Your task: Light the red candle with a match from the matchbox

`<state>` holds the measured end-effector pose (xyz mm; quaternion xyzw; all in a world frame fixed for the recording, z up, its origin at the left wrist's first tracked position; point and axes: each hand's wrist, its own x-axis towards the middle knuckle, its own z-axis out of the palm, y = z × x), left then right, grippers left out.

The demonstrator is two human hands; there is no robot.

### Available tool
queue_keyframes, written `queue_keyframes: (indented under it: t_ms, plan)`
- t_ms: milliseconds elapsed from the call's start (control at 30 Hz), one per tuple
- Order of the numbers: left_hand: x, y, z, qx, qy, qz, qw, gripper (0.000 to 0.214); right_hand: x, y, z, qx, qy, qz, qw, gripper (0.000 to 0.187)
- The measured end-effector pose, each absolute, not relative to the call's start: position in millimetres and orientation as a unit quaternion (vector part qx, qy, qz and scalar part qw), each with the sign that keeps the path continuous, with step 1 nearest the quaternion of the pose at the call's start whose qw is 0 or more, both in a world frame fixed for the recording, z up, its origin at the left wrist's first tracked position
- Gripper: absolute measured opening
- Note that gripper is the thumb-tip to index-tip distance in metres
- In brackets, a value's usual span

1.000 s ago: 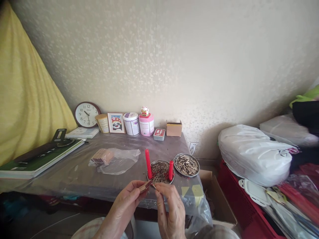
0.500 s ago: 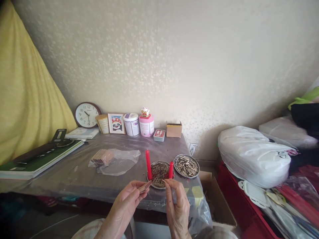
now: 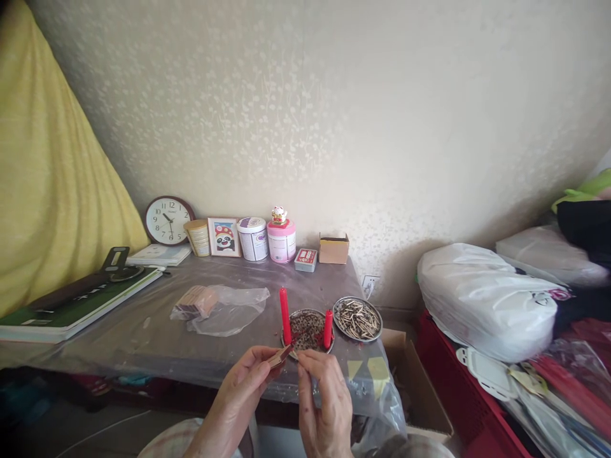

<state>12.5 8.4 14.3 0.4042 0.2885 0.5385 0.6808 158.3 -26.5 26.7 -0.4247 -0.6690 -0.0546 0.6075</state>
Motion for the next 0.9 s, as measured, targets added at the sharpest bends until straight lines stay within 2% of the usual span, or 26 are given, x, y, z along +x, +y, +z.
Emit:
queue_keyframes:
  t_ms: [133, 233, 267, 400, 733, 900]
  plan:
    - [12.6, 9.7, 14.7, 0.39, 0.297, 0.547, 0.679, 0.022, 160.8, -25.5, 24.1, -0.388, -0.648, -0.086, 0.65, 0.028]
    - [12.7, 8.6, 19.6, 0.387, 0.284, 0.546, 0.687, 0.026, 168.2, -8.7, 7.4, -0.431, -0.708, -0.076, 0.555, 0.017]
    - [12.4, 8.2, 21.2, 0.383, 0.284, 0.546, 0.689, 0.028, 171.9, -2.6, 1.7, -0.461, -0.688, -0.085, 0.554, 0.016]
    - [9.7, 7.7, 23.5, 0.367, 0.293, 0.553, 0.688, 0.03, 183.9, 6.5, -5.5, -0.533, -0.6, -0.071, 0.592, 0.012]
    - [3.1, 11.4, 22.0, 0.356, 0.338, 0.581, 0.649, 0.026, 174.5, -3.9, 14.9, -0.509, -0.579, -0.007, 0.637, 0.013]
    - [-4.5, 17.2, 23.9, 0.332, 0.354, 0.62, 0.616, 0.032, 175.1, -1.1, 10.1, -0.521, -0.538, 0.041, 0.662, 0.012]
